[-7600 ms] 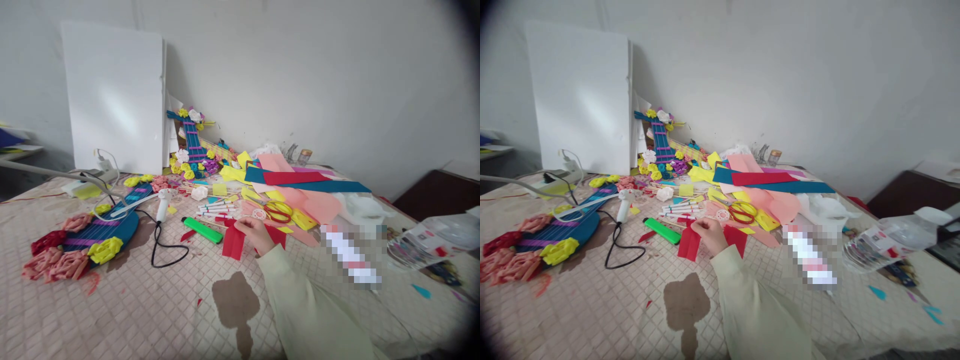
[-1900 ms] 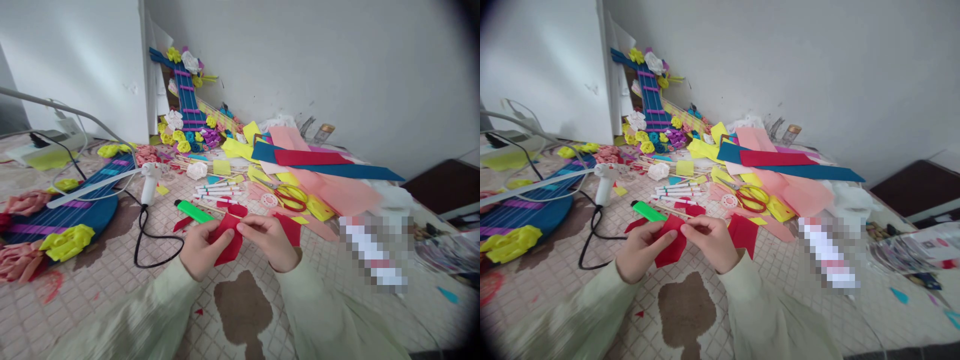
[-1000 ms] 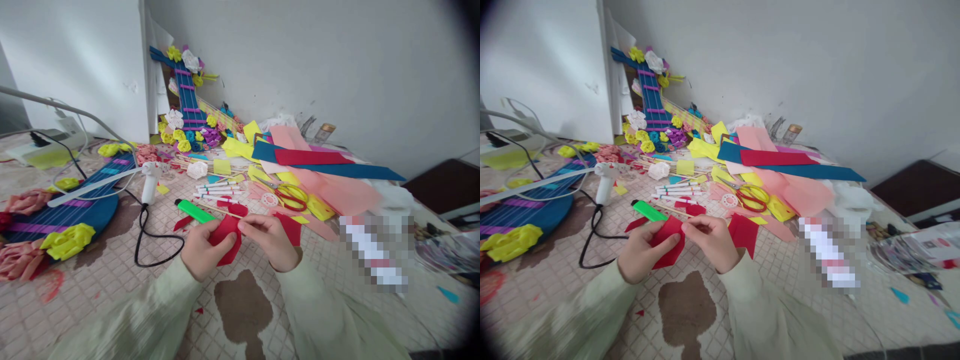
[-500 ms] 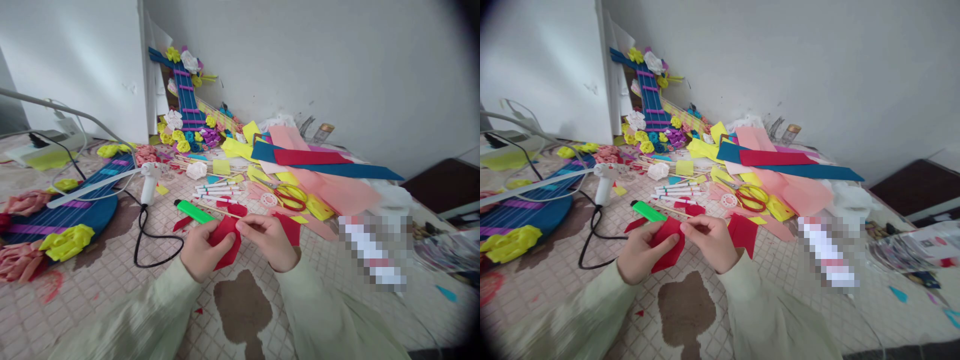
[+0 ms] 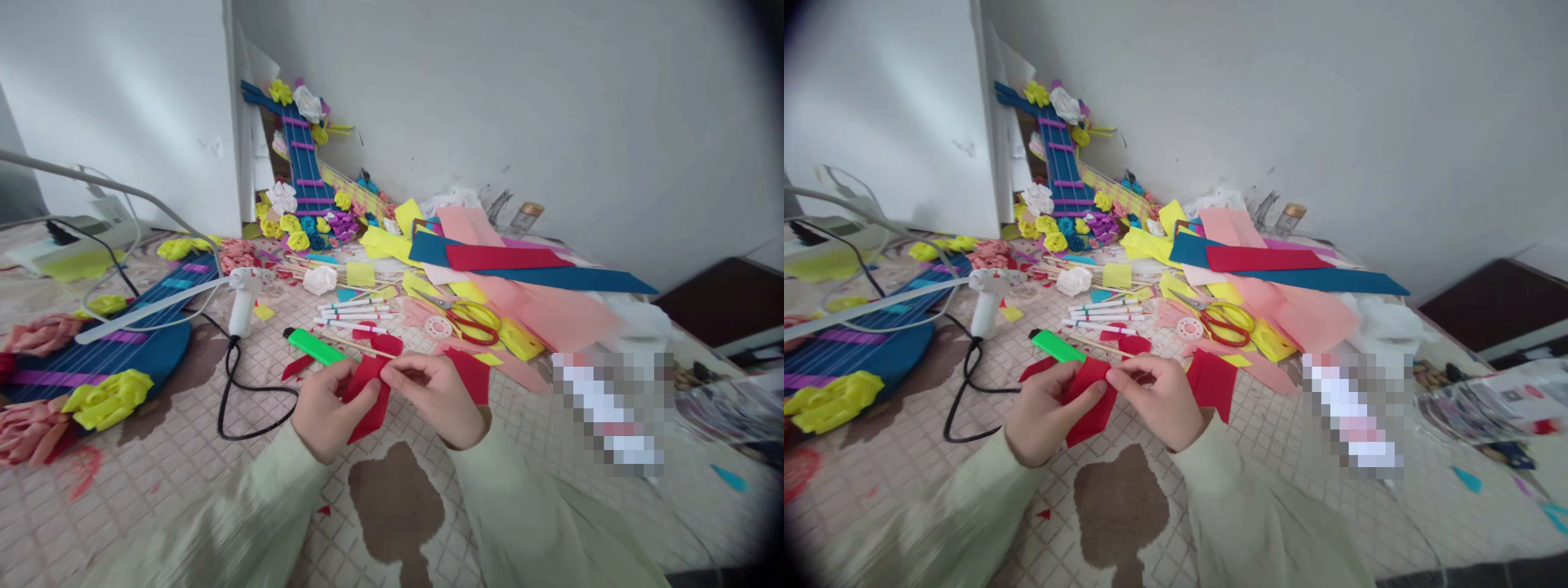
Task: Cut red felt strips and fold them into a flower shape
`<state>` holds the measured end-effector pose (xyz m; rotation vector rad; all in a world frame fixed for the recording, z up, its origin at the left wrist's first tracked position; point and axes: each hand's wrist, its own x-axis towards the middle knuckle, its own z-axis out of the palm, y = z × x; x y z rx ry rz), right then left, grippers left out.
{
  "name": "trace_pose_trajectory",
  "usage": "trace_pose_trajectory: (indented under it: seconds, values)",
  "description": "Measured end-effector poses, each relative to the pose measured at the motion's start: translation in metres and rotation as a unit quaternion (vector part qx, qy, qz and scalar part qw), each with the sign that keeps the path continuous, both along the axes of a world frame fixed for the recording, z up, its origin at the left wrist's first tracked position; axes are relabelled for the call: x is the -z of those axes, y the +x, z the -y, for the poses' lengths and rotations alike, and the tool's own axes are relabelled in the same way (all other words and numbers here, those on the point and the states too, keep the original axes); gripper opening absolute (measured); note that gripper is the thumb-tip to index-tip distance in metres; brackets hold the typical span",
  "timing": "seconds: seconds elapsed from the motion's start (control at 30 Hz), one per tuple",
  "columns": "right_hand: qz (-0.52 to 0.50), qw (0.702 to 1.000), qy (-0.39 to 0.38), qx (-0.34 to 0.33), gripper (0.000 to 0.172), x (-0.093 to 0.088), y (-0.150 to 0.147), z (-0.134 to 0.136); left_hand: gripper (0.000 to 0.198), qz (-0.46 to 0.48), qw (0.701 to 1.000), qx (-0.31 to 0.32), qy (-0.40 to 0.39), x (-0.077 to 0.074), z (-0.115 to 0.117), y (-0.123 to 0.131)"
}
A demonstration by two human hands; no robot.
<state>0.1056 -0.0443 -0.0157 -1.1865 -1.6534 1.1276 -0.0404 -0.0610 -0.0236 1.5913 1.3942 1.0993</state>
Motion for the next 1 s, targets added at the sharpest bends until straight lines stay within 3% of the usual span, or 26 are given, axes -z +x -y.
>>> trace_pose_trajectory:
  seconds: [0.37,0.6,1.0]
  values:
    - [0.085,0.995,0.047,-0.017,0.017,0.0004,0.0012,-0.0004,0.021,-0.006,1.000,-0.007,-0.010,0.0012,-0.0006,-0.0011]
    - [0.140,0.985,0.098,-0.008,0.019,0.0002,-0.0011,0.0029,0.020,0.053,0.998,0.000,-0.042,0.0010,-0.0017,0.0004]
    - [0.095,0.991,0.090,-0.023,0.018,0.0009,-0.0004,0.0022,0.021,0.084,0.995,-0.021,-0.046,0.0066,-0.0039,-0.0019]
